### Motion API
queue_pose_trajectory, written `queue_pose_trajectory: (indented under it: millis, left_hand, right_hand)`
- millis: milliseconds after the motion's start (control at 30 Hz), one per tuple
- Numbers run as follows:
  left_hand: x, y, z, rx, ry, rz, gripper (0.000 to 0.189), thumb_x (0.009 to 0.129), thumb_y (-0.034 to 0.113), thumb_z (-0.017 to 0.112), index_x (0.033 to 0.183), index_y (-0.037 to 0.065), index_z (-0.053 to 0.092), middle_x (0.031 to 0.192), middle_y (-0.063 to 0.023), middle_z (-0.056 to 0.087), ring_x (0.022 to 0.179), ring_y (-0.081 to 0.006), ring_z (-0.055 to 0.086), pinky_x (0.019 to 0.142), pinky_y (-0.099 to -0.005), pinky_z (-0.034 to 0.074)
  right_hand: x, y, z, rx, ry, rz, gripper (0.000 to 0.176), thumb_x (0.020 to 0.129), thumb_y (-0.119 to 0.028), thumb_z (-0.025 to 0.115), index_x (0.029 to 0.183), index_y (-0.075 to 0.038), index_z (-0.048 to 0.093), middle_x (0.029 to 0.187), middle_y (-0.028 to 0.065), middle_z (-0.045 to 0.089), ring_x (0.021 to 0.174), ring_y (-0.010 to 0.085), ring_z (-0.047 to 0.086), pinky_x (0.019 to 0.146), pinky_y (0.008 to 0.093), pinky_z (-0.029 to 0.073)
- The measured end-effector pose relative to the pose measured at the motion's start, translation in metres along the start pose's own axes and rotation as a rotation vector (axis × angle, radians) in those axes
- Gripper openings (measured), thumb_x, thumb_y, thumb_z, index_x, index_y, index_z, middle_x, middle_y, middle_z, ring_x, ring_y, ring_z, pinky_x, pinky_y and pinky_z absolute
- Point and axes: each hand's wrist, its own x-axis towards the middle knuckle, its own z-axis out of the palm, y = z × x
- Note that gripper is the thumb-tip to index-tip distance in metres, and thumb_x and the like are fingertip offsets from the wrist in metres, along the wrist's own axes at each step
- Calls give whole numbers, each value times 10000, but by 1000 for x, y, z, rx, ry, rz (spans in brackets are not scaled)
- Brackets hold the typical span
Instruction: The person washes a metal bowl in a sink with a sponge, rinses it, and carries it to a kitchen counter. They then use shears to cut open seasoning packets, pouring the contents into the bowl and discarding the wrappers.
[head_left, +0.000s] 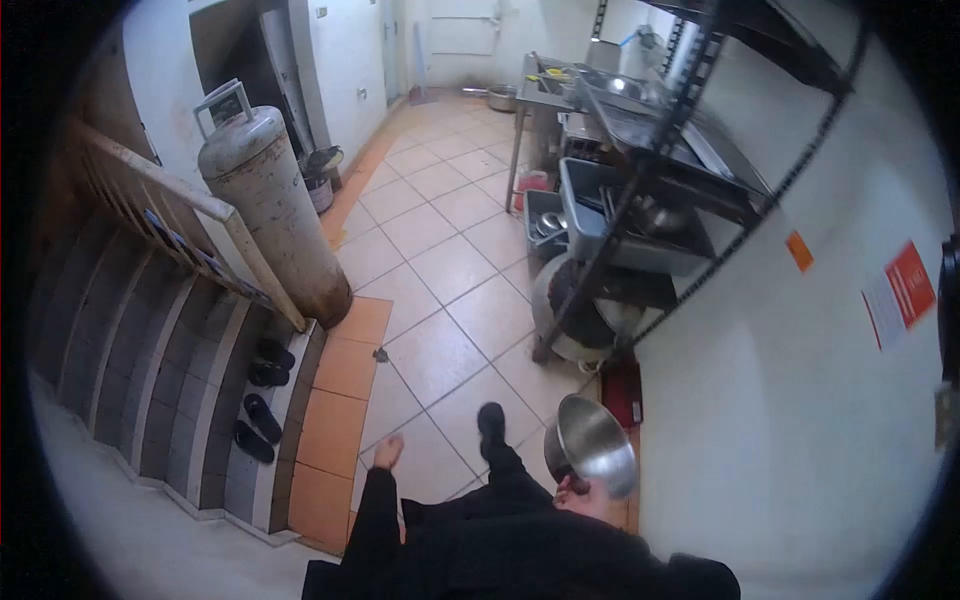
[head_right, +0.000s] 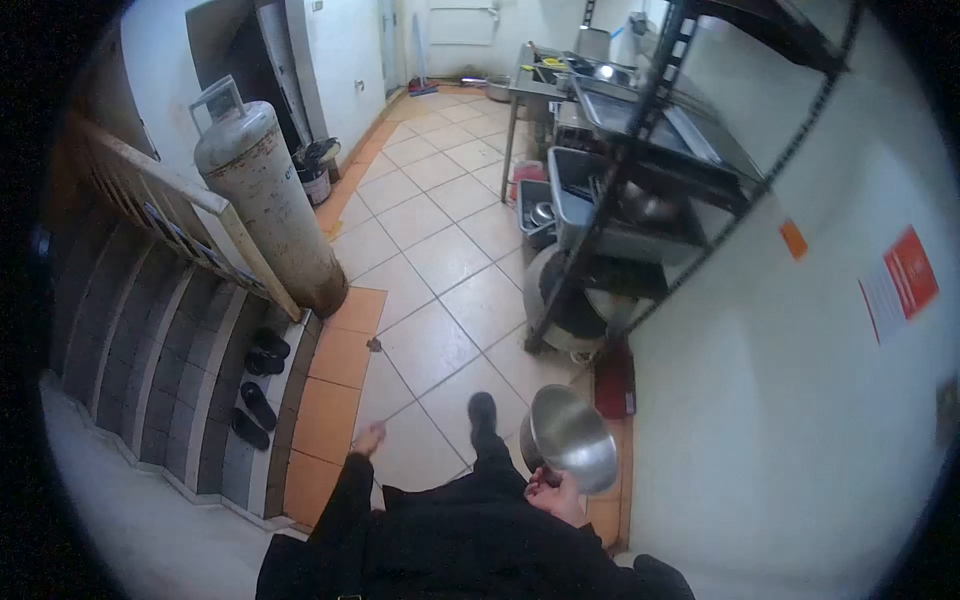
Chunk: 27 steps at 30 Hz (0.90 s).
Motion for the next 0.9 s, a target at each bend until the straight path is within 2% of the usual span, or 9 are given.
queue_pose_trajectory:
  millis: [100, 167, 267, 333, 400, 533, 633, 767, 900]
  left_hand:
    - [83, 135, -36, -486, 280, 65, 312, 815, 166, 547, 1094, 38, 601, 816, -107, 638, 702, -171, 585, 624, -297, 469]
    - [135, 159, -46, -300, 287, 115, 316, 813, 161, 553, 1102, 44, 599, 826, -105, 636, 710, -174, 591, 628, -295, 472]
    - [208, 111, -53, -77, 121, 88, 324, 804, 156, 567, 1111, 60, 601, 804, -100, 623, 719, -182, 605, 640, -296, 483]
    - [214, 50, -52, -652, -85, -389, 290, 805, 191, 575, 1058, 57, 617, 779, -100, 614, 724, -194, 601, 660, -328, 491]
    - [178, 40, -65, 721, -239, -121, 296, 792, 187, 546, 1061, 67, 583, 957, -166, 611, 818, -309, 594, 743, -433, 484]
    - [157, 54, -84, 412, -173, -712, 307, 789, 179, 539, 1073, 68, 578, 980, -173, 604, 847, -320, 586, 764, -435, 478]
    - [226, 97, -93, 309, -123, -793, 316, 787, 174, 534, 1082, 68, 574, 998, -178, 598, 869, -328, 580, 780, -436, 473]
    - [368, 163, -105, 303, -73, -695, 327, 784, 166, 527, 1094, 69, 569, 1021, -186, 591, 898, -339, 572, 801, -438, 467]
    - [619, 241, -124, 524, 172, -106, 339, 781, 158, 520, 1106, 69, 565, 1044, -193, 584, 927, -350, 564, 822, -439, 461]
  right_hand:
    - [62, -26, 90, -62, 8, 151, 143, 811, -149, 429, 863, -38, 502, 833, 91, 546, 760, 192, 521, 614, 327, 396]
    - [90, -49, 174, -119, -38, 285, 146, 814, -146, 430, 878, -37, 504, 832, 92, 545, 766, 192, 520, 620, 328, 397]
    - [136, -56, 302, -244, -313, 287, 164, 793, -134, 468, 868, -6, 539, 809, 92, 543, 784, 204, 510, 662, 311, 399]
    - [179, -64, 384, -291, -420, 441, 165, 783, -133, 485, 843, 3, 558, 802, 89, 546, 804, 213, 510, 678, 307, 399]
    - [199, -58, 478, -327, -463, 490, 187, 767, -156, 479, 838, -8, 569, 806, 89, 544, 805, 211, 503, 668, 303, 389]
    - [259, -73, 643, -323, -504, 559, 225, 753, -181, 473, 859, -14, 581, 817, 90, 543, 805, 205, 499, 660, 300, 381]
    - [306, -91, 732, -284, -499, 591, 239, 744, -184, 482, 852, -2, 592, 808, 98, 546, 812, 213, 500, 664, 310, 383]
    - [374, -135, 826, -356, -445, 452, 253, 738, -183, 493, 844, 24, 593, 780, 112, 551, 768, 219, 490, 665, 320, 379]
    - [436, -188, 892, -455, -374, 297, 188, 762, -168, 487, 764, 6, 558, 707, 95, 538, 601, 186, 433, 572, 314, 351]
